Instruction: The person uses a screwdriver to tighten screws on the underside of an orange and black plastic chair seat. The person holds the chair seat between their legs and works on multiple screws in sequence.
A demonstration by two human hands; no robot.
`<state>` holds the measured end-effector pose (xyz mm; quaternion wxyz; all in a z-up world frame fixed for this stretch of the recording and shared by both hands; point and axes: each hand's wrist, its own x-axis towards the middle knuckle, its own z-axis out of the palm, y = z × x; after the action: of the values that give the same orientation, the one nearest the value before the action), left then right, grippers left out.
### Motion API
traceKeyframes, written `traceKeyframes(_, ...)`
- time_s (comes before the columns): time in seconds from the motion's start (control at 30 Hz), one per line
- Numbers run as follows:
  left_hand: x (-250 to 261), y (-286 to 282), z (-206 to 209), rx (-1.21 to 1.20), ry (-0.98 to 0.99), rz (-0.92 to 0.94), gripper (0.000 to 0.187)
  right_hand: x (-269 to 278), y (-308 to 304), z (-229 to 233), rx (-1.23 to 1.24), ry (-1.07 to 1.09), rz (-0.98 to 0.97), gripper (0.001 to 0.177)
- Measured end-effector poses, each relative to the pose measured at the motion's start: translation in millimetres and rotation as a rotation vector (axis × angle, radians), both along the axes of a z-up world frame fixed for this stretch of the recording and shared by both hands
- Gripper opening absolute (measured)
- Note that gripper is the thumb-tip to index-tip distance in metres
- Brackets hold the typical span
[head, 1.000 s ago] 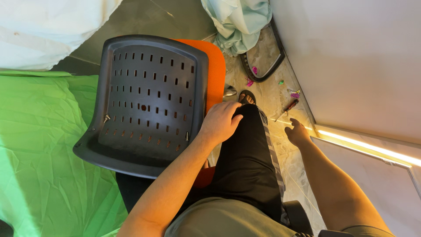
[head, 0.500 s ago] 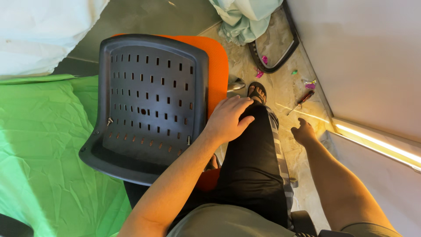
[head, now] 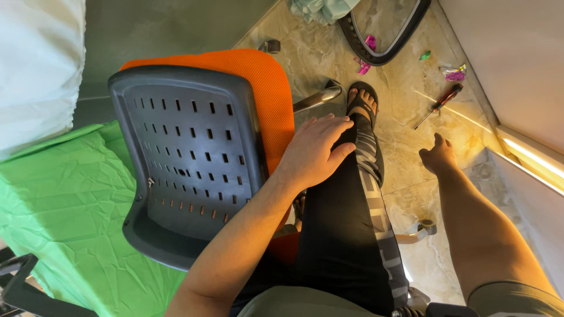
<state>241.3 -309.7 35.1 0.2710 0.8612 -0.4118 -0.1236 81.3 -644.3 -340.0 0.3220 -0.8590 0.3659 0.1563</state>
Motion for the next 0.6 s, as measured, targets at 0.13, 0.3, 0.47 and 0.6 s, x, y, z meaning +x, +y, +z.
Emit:
traceKeyframes(0.13, 15.2, -10.9, -3.9, -0.012, 0.018, 0.006, 0.042, 4.5, -5.1, -22.3, 0.03, 0.025, -0.021, 0.085)
traceKeyframes(0.3, 28.6, -21.9, -9.7, -0.052, 0.031, 0.033, 0.038, 13.8, -15.4, -46.0, 0.076, 0.054, -0.05, 0.088)
traceKeyframes(0.47, 39.2, -25.5, -17.6, -0.042, 0.076, 0.057, 0.038, 22.7, -23.0, -65.7, 0.085, 0.045, -0.045, 0.091)
traceKeyframes(0.6, 47.3, -24.5, -24.4, -0.004, 0.227, 0.095, 0.039, 25.1, -15.0, -81.0, 0.139, 0.071, -0.086, 0.091)
